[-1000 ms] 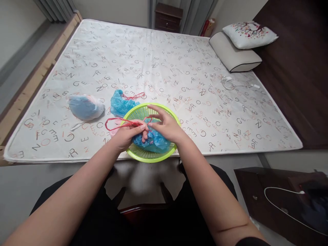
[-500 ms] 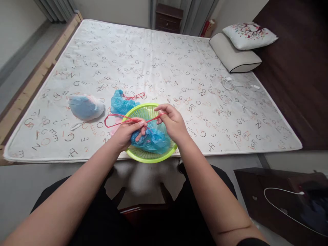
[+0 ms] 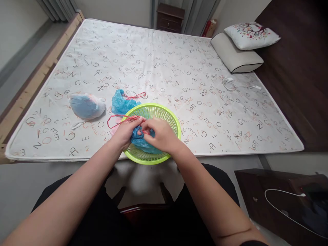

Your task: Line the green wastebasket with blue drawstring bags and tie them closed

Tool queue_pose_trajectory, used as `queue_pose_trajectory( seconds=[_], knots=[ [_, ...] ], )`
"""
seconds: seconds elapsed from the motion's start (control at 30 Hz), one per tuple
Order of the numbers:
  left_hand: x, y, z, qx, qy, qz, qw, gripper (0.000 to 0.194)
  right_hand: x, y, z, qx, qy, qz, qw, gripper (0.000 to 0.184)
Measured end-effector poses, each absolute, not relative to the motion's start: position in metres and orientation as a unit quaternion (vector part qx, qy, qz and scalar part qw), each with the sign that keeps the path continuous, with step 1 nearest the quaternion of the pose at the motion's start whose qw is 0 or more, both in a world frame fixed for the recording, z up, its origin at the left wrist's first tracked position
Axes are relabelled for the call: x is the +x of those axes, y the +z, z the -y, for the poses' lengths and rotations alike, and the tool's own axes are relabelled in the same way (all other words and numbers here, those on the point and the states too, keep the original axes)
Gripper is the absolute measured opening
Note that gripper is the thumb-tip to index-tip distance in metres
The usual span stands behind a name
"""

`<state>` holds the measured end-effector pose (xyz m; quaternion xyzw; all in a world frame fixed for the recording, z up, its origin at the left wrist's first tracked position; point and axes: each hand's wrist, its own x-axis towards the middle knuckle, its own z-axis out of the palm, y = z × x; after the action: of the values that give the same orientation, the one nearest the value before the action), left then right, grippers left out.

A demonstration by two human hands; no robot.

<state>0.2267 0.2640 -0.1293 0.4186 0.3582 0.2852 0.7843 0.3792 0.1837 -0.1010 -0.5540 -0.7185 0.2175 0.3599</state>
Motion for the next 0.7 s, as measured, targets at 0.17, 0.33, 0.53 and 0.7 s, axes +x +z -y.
queue_pose_trajectory(
  seconds=[0.17,0.33,0.53,0.7],
  knots=[
    [0.226,-0.129,-0.267,0.354,0.306,-0.371,0.802,0.032,0.380,-0.109,-0.184,-0.528,0.181,0.772,0.304,0.008],
    [0.222,-0.122,-0.270,0.287,0.273,-0.343,0.852,0.027,0.381,-0.108,-0.182,-0.508,0.161,0.795,0.290,0.010],
    [0.219,-0.113,-0.271,0.236,0.266,-0.300,0.885,0.023,0.387,-0.108,-0.180,-0.500,0.170,0.751,0.397,0.017],
    [0.222,-0.115,-0.266,0.305,0.257,-0.293,0.869,0.028,0.390,-0.113,-0.184,-0.514,0.252,0.653,0.495,0.021]
  ],
)
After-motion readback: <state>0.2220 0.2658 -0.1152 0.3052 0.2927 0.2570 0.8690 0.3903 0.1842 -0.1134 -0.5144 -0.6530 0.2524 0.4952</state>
